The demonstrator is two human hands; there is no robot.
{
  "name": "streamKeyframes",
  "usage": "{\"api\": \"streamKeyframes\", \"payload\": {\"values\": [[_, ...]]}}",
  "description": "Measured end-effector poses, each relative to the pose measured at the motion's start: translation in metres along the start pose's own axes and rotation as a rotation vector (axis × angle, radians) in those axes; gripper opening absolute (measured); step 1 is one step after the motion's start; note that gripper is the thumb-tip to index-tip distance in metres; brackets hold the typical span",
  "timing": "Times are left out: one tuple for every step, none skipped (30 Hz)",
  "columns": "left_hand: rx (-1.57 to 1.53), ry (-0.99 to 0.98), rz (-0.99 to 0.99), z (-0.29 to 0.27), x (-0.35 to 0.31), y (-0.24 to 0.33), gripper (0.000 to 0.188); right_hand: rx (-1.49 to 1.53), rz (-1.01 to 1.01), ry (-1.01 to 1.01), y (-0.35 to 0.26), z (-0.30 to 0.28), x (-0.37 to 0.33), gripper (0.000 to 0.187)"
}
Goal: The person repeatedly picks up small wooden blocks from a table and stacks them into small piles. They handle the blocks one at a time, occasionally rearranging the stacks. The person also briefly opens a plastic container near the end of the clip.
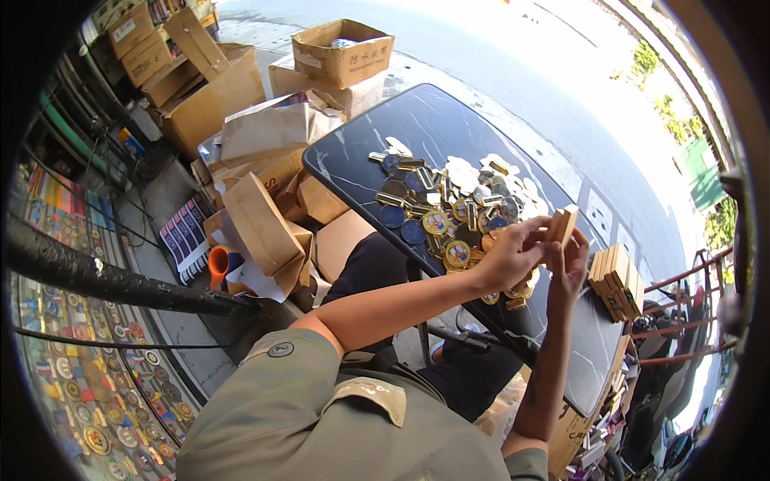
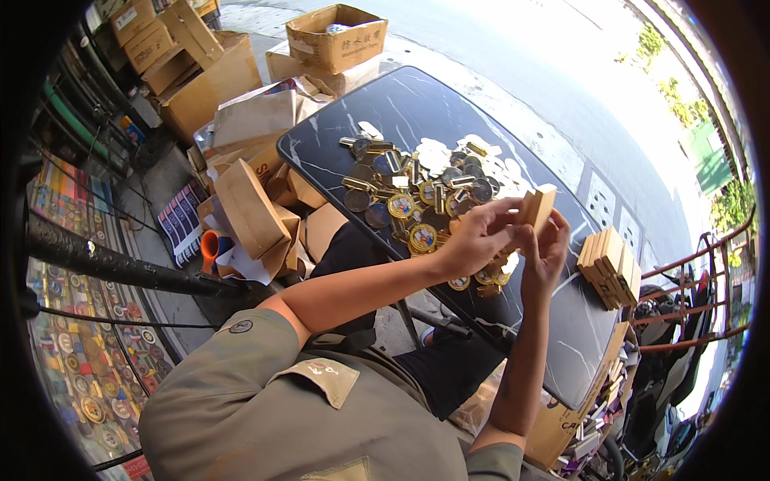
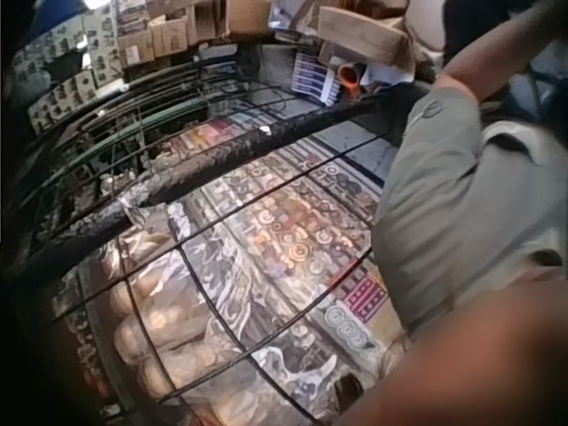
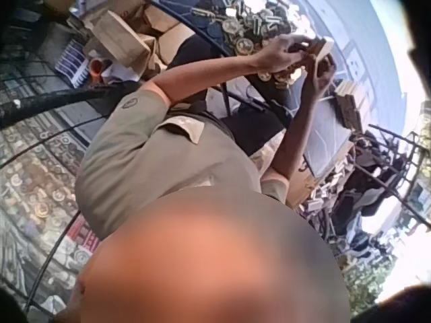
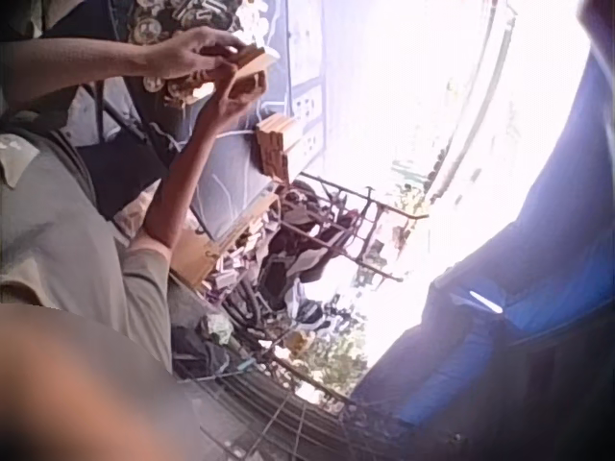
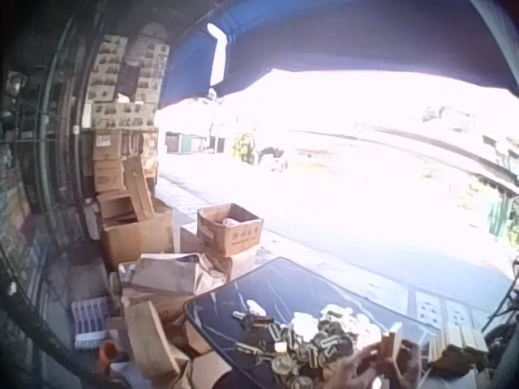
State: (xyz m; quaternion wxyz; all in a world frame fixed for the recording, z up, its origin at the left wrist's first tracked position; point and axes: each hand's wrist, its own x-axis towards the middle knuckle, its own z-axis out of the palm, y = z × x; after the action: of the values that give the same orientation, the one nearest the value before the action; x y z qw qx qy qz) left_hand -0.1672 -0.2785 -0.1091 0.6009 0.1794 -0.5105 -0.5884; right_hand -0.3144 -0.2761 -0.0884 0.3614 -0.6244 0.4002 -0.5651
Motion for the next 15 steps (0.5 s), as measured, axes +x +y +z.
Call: {"api": "streamKeyframes", "payload": {"values": [[-0.141, 0.05, -0.035, 0.003, -0.001, 0.0, 0.04, 0.061, 0.054, -0.038, 0.002, 0.001, -0.001, 0.049], [0.009, 0.072, 0.017, 0.002, 0.0, 0.001, 0.04, 0.033, 0.05, -0.082, 0.003, 0.002, -0.002, 0.051], [0.039, 0.087, 0.07, 0.002, 0.0, 0.001, 0.04, -0.029, 0.04, -0.096, 0.005, 0.003, -0.003, 0.056], [-0.008, 0.093, 0.009, 0.001, -0.001, 0.003, 0.04, -0.019, 0.04, -0.098, 0.006, 0.004, -0.003, 0.059], [-0.138, 0.096, -0.06, 0.0, -0.002, 0.005, 0.04, -0.067, 0.032, -0.121, 0.005, 0.002, -0.004, 0.061], [-0.145, 0.13, -0.042, 0.002, -0.004, 0.006, 0.041, -0.09, 0.096, -0.127, 0.003, 0.002, -0.005, 0.063], [-0.184, 0.117, -0.087, 0.0, -0.005, 0.01, 0.041, -0.139, 0.067, -0.134, 0.0, 0.002, -0.004, 0.063], [-0.236, 0.142, -0.108, 0.0, -0.006, 0.013, 0.039, -0.183, 0.052, -0.143, -0.004, 0.001, -0.004, 0.064], [-0.261, 0.123, -0.126, -0.002, -0.005, 0.018, 0.037, -0.163, 0.063, -0.162, -0.008, 0.001, -0.003, 0.064], [-0.269, 0.08, -0.099, -0.002, -0.005, 0.022, 0.037, -0.134, 0.065, -0.177, -0.012, 0.001, -0.002, 0.065], [-0.277, 0.036, -0.073, -0.003, -0.005, 0.025, 0.038, -0.146, 0.043, -0.192, -0.016, 0.001, -0.001, 0.065], [-0.264, 0.008, -0.085, -0.001, -0.005, 0.028, 0.04, -0.198, 0.11, -0.201, -0.02, -0.001, 0.0, 0.064], [-0.252, -0.02, -0.096, 0.001, -0.005, 0.03, 0.043, -0.201, 0.121, -0.229, -0.024, -0.004, 0.001, 0.063], [-0.222, -0.044, -0.105, 0.002, -0.006, 0.032, 0.045, -0.249, 0.112, -0.219, -0.029, -0.008, -0.001, 0.064], [-0.17, -0.062, -0.115, 0.004, -0.009, 0.034, 0.048, -0.384, 0.019, -0.184, -0.033, -0.013, -0.001, 0.066]]}}
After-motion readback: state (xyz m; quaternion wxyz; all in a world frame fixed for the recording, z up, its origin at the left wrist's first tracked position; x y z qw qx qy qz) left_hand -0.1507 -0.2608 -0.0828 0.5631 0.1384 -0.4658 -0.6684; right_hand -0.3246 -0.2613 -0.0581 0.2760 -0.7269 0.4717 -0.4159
